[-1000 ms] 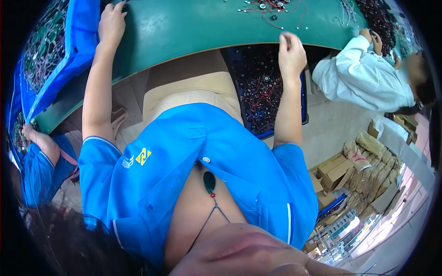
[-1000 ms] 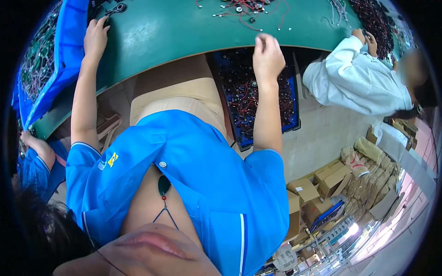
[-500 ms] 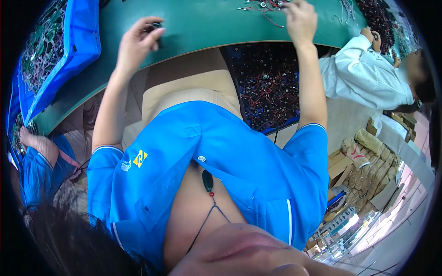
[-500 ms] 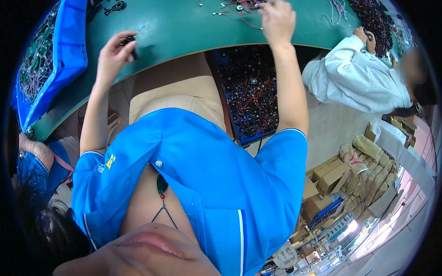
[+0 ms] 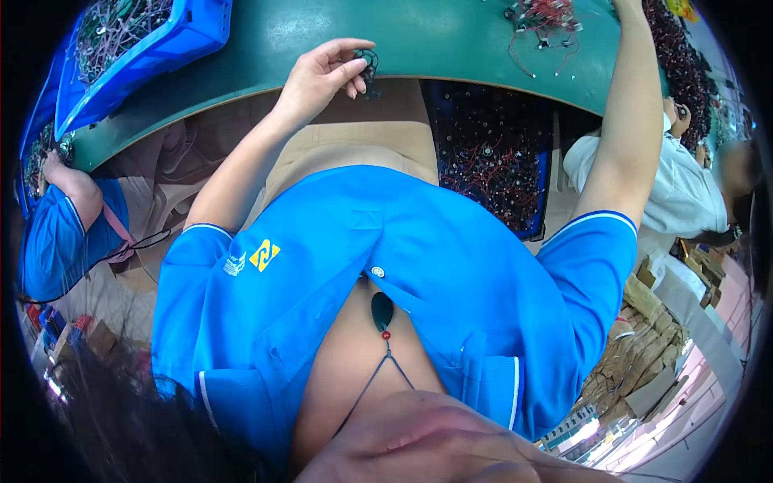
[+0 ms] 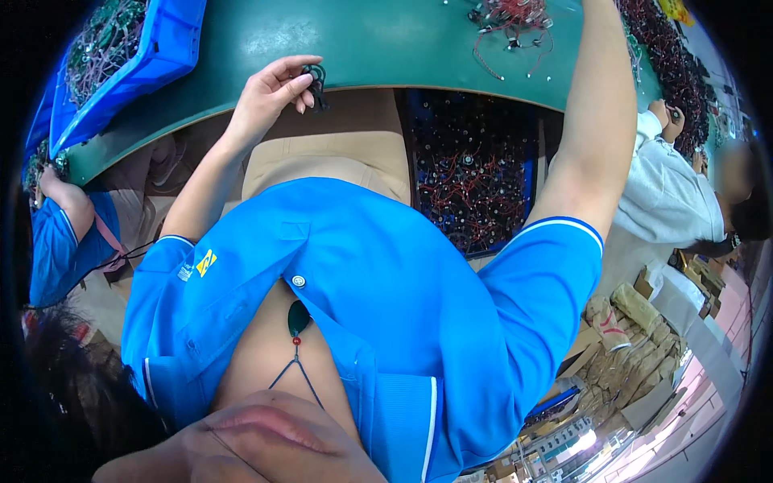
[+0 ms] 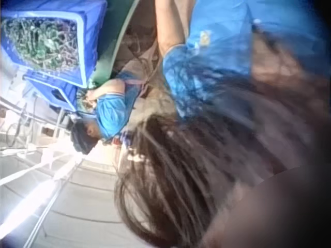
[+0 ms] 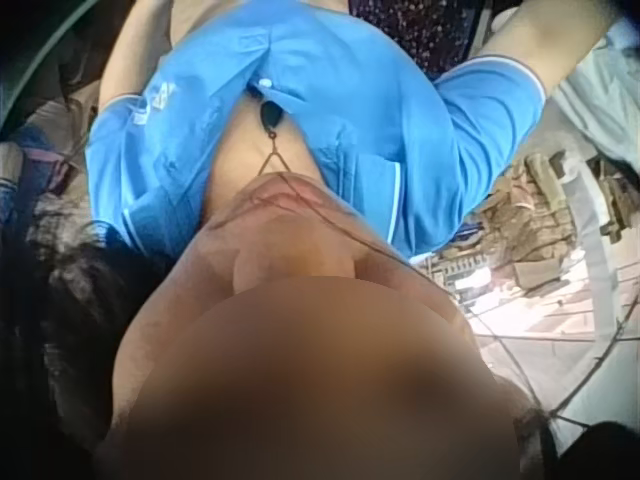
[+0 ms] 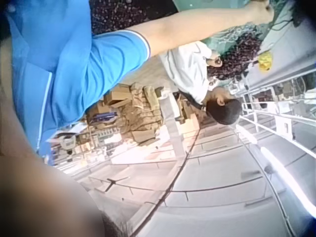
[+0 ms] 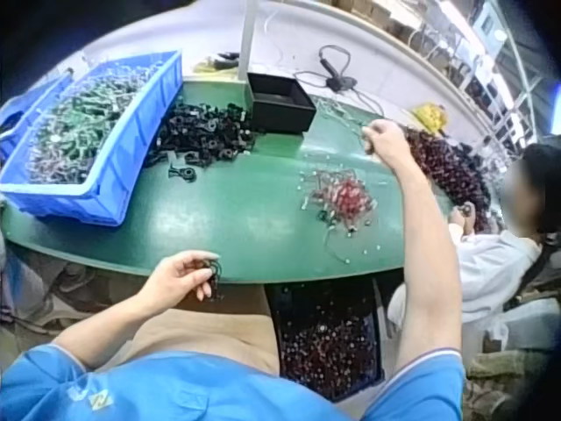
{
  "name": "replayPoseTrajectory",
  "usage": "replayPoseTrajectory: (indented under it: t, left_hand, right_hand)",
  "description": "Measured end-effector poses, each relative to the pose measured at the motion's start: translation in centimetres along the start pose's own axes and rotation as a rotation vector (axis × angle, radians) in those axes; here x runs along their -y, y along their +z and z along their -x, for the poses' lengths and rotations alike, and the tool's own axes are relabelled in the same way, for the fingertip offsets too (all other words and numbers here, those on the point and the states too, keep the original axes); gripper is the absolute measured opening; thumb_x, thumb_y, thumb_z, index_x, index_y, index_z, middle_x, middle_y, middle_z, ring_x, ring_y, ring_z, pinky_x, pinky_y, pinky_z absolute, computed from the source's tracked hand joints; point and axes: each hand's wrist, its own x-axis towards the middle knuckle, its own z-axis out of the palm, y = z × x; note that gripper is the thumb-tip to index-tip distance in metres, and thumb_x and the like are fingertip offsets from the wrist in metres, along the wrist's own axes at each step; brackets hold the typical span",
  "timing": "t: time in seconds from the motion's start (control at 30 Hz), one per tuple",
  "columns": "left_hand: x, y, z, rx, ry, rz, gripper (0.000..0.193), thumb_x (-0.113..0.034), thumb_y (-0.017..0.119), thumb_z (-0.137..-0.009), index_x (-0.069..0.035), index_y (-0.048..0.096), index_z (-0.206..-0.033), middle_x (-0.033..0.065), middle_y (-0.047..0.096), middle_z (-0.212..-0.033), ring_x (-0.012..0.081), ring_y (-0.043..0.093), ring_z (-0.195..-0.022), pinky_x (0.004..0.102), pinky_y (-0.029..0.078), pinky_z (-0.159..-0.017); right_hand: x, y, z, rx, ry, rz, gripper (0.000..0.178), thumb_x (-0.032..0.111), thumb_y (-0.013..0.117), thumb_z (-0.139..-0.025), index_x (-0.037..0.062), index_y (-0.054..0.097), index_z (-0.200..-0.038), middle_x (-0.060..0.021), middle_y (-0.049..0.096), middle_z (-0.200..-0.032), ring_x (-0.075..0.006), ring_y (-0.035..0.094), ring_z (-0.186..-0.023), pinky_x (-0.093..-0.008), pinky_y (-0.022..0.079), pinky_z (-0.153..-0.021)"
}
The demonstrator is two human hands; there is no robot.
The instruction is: Assembling small electronic components at a production floor workstation.
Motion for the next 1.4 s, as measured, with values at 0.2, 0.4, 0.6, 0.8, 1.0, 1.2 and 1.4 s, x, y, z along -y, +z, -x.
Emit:
replayPoseTrajectory:
  t: [0.2, 0.4, 0.6, 0.8, 1.0, 1.2, 1.4]
  left_hand:
    - [-0.4, 1.5, -1.0, 0.147, -0.041, 0.042, 0.025, -0.005, 0.051, -0.095, 0.001, 0.057, -0.119, 0.0087, 0.061, -0.082, 0.0110, 0.061, -0.068, 0.0209, 0.052, -0.062]
    - [0.2, 2.3, -1.6, 0.102, -0.009, 0.146, 0.024, -0.005, 0.051, -0.095, 0.003, 0.054, -0.117, 0.0099, 0.060, -0.085, 0.0116, 0.061, -0.071, 0.0213, 0.052, -0.063]
    - [1.0, 2.4, -1.1, 0.007, 0.072, 0.205, 0.020, -0.004, 0.051, -0.095, 0.004, 0.052, -0.113, 0.0111, 0.061, -0.086, 0.0134, 0.063, -0.071, 0.0225, 0.053, -0.063]
    - [1.4, 1.8, 0.3, 0.013, 0.119, 0.137, 0.022, -0.006, 0.052, -0.095, 0.005, 0.049, -0.115, 0.0137, 0.061, -0.093, 0.0152, 0.062, -0.076, 0.0239, 0.054, -0.068]
    - [1.4, 2.2, 0.7, 0.010, 0.151, 0.070, 0.022, -0.007, 0.051, -0.096, 0.004, 0.049, -0.115, 0.0138, 0.061, -0.095, 0.0157, 0.063, -0.078, 0.0251, 0.056, -0.073]
    - [1.9, 2.5, 1.1, 0.030, 0.130, 0.033, 0.022, -0.008, 0.051, -0.096, 0.003, 0.049, -0.116, 0.0132, 0.062, -0.098, 0.0157, 0.064, -0.081, 0.0256, 0.056, -0.077]
    - [2.2, 2.7, 1.5, 0.038, 0.117, -0.024, 0.024, -0.010, 0.049, -0.098, 0.001, 0.051, -0.119, 0.0126, 0.063, -0.102, 0.0153, 0.065, -0.083, 0.0262, 0.056, -0.079]
  right_hand:
    - [-3.9, -1.2, -5.1, 0.127, 0.001, 0.280, 0.013, 0.014, 0.057, -0.090, 0.0044, 0.064, -0.094, -0.0052, 0.064, -0.077, -0.0132, 0.056, -0.064, -0.0249, 0.046, -0.061]
    - [-4.9, 5.6, -4.4, 0.440, 0.052, 0.494, 0.013, 0.013, 0.055, -0.091, 0.0047, 0.065, -0.095, -0.0054, 0.064, -0.074, -0.0133, 0.055, -0.060, -0.0266, 0.046, -0.056]
    - [-5.8, 12.8, 7.6, 0.423, 0.176, -0.086, 0.007, 0.008, 0.058, -0.090, 0.0013, 0.061, -0.089, -0.0030, 0.061, -0.069, -0.0086, 0.051, -0.057, -0.0216, 0.040, -0.052]
    - [-5.9, 14.1, 12.4, 0.283, -0.168, 0.304, 0.006, 0.006, 0.060, -0.090, 0.0007, 0.061, -0.088, -0.0031, 0.061, -0.073, -0.0053, 0.051, -0.061, -0.0187, 0.040, -0.053]
    - [-4.5, 13.4, 13.2, 0.348, 0.372, 0.017, 0.005, 0.005, 0.059, -0.090, 0.0003, 0.059, -0.089, -0.0040, 0.060, -0.072, -0.0060, 0.052, -0.060, -0.0180, 0.042, -0.054]
    - [-4.9, 13.9, 14.1, 0.245, 0.504, -0.243, 0.007, 0.006, 0.058, -0.091, -0.0006, 0.057, -0.091, -0.0047, 0.060, -0.071, -0.0067, 0.053, -0.059, -0.0167, 0.042, -0.056]
    - [-5.0, 14.0, 14.5, 0.241, 0.469, -0.243, 0.007, 0.006, 0.058, -0.092, -0.0006, 0.056, -0.091, -0.0051, 0.060, -0.072, -0.0069, 0.054, -0.060, -0.0163, 0.043, -0.056]
